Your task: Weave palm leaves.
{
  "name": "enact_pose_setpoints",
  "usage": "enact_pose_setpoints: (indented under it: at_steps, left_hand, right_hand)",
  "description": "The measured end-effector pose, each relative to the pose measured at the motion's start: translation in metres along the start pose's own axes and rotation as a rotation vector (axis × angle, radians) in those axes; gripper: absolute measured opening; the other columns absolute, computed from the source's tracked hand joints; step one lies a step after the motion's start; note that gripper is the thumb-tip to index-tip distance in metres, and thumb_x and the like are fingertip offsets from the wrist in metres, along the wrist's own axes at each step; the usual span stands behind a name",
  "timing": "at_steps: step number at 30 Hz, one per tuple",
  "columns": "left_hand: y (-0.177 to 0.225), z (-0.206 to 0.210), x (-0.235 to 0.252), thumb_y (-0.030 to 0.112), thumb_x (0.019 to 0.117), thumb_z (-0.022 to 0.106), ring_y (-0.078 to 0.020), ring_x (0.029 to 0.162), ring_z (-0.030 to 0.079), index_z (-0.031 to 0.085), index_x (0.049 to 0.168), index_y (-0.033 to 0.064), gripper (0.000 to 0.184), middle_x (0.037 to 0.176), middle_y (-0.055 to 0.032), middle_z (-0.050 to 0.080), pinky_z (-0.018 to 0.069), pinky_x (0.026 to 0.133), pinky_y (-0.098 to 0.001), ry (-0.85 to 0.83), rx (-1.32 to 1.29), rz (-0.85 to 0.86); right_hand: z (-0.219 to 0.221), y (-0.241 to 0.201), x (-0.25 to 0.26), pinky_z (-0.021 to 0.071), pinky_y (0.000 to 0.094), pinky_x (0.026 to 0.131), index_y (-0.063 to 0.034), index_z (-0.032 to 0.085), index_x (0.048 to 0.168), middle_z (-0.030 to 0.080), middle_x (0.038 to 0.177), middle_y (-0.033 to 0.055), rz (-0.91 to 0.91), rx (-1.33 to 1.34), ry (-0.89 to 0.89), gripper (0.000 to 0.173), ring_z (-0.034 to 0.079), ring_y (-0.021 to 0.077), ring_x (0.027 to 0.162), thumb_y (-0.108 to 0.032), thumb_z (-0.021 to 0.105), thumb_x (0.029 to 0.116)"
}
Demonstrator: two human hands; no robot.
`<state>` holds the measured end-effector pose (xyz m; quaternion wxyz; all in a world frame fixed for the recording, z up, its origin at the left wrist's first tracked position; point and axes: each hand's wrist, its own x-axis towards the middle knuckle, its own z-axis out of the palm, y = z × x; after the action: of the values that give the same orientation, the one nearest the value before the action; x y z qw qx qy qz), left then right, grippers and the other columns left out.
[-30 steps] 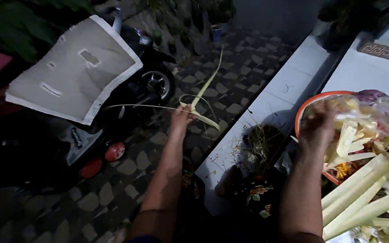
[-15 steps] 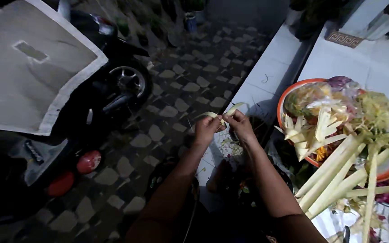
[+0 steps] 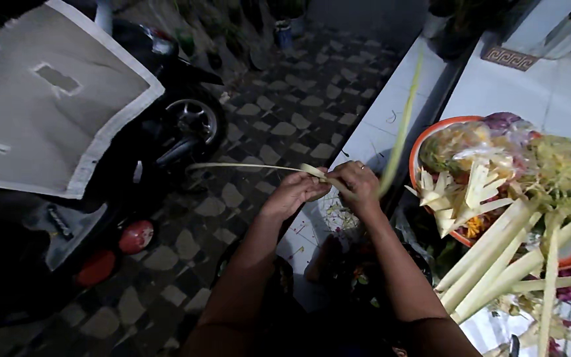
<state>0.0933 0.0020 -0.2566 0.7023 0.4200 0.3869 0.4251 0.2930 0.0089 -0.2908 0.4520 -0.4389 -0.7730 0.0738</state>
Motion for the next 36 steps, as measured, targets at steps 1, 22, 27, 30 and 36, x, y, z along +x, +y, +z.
enact_pose_setpoints:
  at_steps: [1, 22, 27, 30, 36]
  left_hand:
    - [0.001, 0.001, -0.001, 0.001, 0.1050, 0.045, -0.0173, 0.096, 0.072, 0.060, 0.122, -0.0001, 0.023, 0.122, -0.0105, 0.069, 0.0594, 0.091, -0.0339, 0.014, 0.021, -0.006]
    - [-0.026, 0.013, 0.010, 0.006, 0.1033, 0.056, -0.0144, 0.082, 0.071, 0.067, 0.112, -0.0024, 0.016, 0.102, -0.0083, 0.071, 0.0614, 0.079, -0.0326, 0.209, 0.429, 0.177]
    - [-0.029, 0.012, 0.007, 0.013, 0.1003, 0.063, -0.0132, 0.084, 0.071, 0.067, 0.117, -0.0009, 0.022, 0.100, -0.0081, 0.072, 0.0608, 0.081, -0.0327, 0.157, 0.534, 0.238]
    - [-0.027, 0.016, 0.010, 0.022, 0.1052, 0.058, -0.0116, 0.081, 0.071, 0.071, 0.113, 0.0017, 0.025, 0.092, -0.0051, 0.075, 0.0592, 0.081, -0.0333, 0.240, 0.558, 0.137]
    - [-0.018, 0.020, 0.011, 0.014, 0.1085, 0.048, -0.0133, 0.080, 0.069, 0.063, 0.115, -0.0020, 0.023, 0.099, -0.0075, 0.070, 0.0604, 0.076, -0.0299, 0.306, 0.162, 0.000]
  right_hand:
    - [-0.003, -0.002, 0.001, 0.0545, 0.0451, 0.081, -0.0138, 0.079, 0.099, 0.075, 0.104, 0.0052, -0.014, 0.014, -0.009, 0.012, 0.069, 0.0243, 0.094, -0.014, 0.068, 0.0957]
    - [0.005, -0.003, -0.001, 0.0433, 0.0278, 0.055, -0.0068, 0.065, 0.103, 0.057, 0.071, 0.0016, 0.660, 0.647, -0.261, 0.020, 0.048, 0.0088, 0.057, -0.024, 0.072, 0.0967]
    - [0.011, 0.006, 0.000, 0.0494, 0.0309, 0.059, -0.0039, 0.058, 0.113, 0.062, 0.090, 0.0069, 0.675, 0.684, -0.233, 0.028, 0.055, 0.0123, 0.064, -0.015, 0.075, 0.0942]
    - [0.010, 0.006, -0.001, 0.0491, 0.0297, 0.057, -0.0056, 0.062, 0.117, 0.065, 0.092, 0.0067, 0.631, 0.683, -0.215, 0.028, 0.055, 0.0120, 0.062, -0.015, 0.074, 0.0945]
    - [0.006, -0.001, -0.002, 0.0585, 0.0384, 0.078, -0.0077, 0.076, 0.100, 0.070, 0.107, 0.0086, 0.209, 0.328, -0.064, 0.010, 0.067, 0.0181, 0.089, -0.004, 0.071, 0.0923]
